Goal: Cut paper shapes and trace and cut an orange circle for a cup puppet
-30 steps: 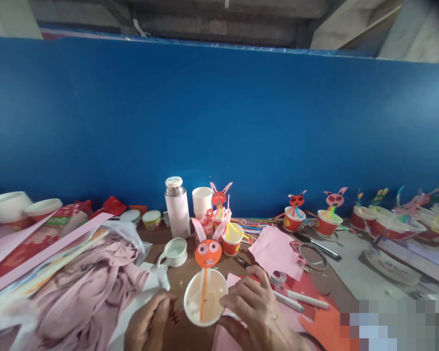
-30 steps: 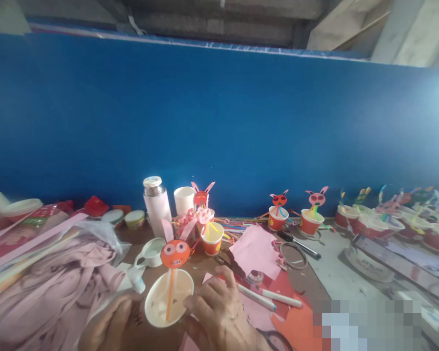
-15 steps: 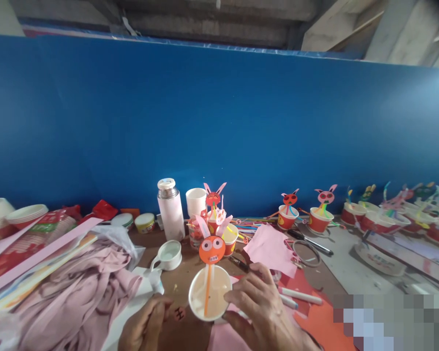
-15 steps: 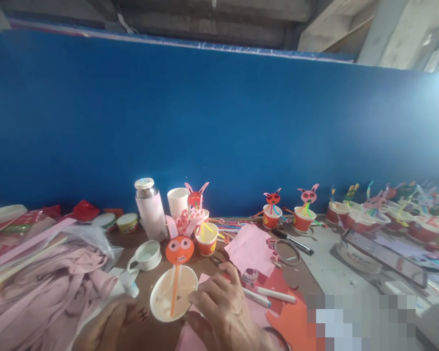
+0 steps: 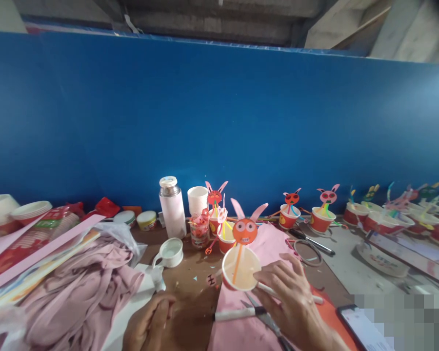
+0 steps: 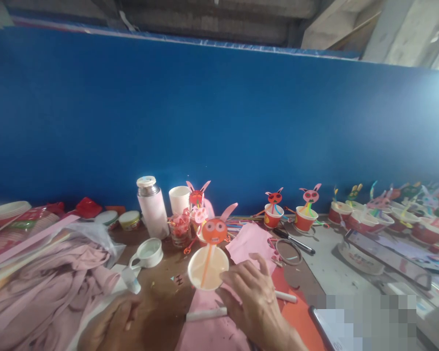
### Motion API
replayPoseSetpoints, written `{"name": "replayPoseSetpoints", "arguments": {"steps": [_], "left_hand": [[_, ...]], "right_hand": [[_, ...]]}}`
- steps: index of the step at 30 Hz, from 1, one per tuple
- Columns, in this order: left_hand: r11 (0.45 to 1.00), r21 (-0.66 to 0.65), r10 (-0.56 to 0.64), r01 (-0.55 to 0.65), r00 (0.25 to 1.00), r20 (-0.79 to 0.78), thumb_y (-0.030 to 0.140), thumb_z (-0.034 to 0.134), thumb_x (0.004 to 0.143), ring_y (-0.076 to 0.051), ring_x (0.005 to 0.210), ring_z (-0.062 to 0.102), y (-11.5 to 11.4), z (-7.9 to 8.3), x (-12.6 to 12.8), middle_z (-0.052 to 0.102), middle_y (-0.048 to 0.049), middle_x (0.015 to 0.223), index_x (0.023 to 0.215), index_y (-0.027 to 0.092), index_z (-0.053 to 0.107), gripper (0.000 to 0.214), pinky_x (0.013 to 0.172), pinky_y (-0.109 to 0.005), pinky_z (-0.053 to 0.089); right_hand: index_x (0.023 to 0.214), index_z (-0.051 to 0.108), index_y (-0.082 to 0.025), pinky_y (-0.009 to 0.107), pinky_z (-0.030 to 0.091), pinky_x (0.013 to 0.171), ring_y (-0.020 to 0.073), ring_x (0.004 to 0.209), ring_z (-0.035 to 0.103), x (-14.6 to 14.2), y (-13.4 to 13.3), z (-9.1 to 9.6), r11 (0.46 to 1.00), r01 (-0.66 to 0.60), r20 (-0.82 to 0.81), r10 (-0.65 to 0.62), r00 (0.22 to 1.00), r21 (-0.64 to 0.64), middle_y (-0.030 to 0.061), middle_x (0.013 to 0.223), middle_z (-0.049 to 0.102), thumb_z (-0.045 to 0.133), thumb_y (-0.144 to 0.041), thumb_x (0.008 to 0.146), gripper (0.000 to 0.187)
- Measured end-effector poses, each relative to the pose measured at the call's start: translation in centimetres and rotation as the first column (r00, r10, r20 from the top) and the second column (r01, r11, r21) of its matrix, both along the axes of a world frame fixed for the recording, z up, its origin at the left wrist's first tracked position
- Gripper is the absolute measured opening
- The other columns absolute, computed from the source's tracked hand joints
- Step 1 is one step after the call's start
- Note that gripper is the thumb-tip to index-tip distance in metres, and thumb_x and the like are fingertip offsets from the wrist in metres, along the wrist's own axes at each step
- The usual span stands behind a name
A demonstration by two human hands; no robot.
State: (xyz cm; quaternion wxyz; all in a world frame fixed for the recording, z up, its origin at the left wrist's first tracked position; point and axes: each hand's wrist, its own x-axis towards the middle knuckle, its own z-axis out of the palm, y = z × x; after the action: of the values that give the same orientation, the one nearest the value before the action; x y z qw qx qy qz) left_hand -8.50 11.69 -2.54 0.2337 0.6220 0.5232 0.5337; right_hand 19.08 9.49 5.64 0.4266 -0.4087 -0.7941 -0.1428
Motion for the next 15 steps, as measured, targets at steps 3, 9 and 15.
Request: {"name": "replayPoseSetpoints", "arguments": {"steps": [3, 9, 15], "left_hand": [[1.0, -0.001, -0.009, 0.009, 1.0, -0.007, 0.049, 0.045, 0.082, -0.016, 0.052, 0.057, -0.1, 0.1, 0.1, 0.058, 0.0, 0.054, 0.069, 0.02, 0.062, 0.036, 0.051, -0.022, 0.049], [0.999, -0.012, 0.033, -0.033, 0.999, 0.003, 0.042, 0.044, 0.083, -0.013, 0.052, 0.052, -0.7, 1.0, 0.9, 0.053, 0.0015, 0.055, 0.07, 0.019, 0.059, 0.03, 0.051, -0.018, 0.045], [1.0, -0.006, 0.015, -0.015, 1.0, -0.005, 0.042, 0.043, 0.085, -0.013, 0.05, 0.049, -0.6, 1.1, 0.9, 0.05, 0.0013, 0.054, 0.068, 0.019, 0.058, 0.032, 0.05, -0.018, 0.044]], "right_hand": [[0.085, 0.06, -0.021, 0.038, 0.033, 0.084, 0.0155, 0.063, 0.061, 2.4, 0.9, 0.4, 0.992, 0.107, 0.02, -0.109, 0.994, 0.071, -0.0003, 0.071, 0.07, 0.059, -0.017, 0.082, 0.005], [0.083, 0.062, -0.019, 0.037, 0.035, 0.081, 0.0171, 0.06, 0.062, 7.7, 5.3, 0.2, 0.94, 0.322, 0.145, -0.336, 0.931, 0.115, 0.0021, 0.067, 0.07, 0.051, -0.026, 0.088, 0.014], [0.079, 0.064, -0.019, 0.034, 0.034, 0.076, 0.0202, 0.069, 0.065, 9.5, 9.7, -0.9, 0.917, 0.388, 0.189, -0.399, 0.897, 0.092, 0.0031, 0.07, 0.072, 0.053, -0.027, 0.087, 0.015]]}}
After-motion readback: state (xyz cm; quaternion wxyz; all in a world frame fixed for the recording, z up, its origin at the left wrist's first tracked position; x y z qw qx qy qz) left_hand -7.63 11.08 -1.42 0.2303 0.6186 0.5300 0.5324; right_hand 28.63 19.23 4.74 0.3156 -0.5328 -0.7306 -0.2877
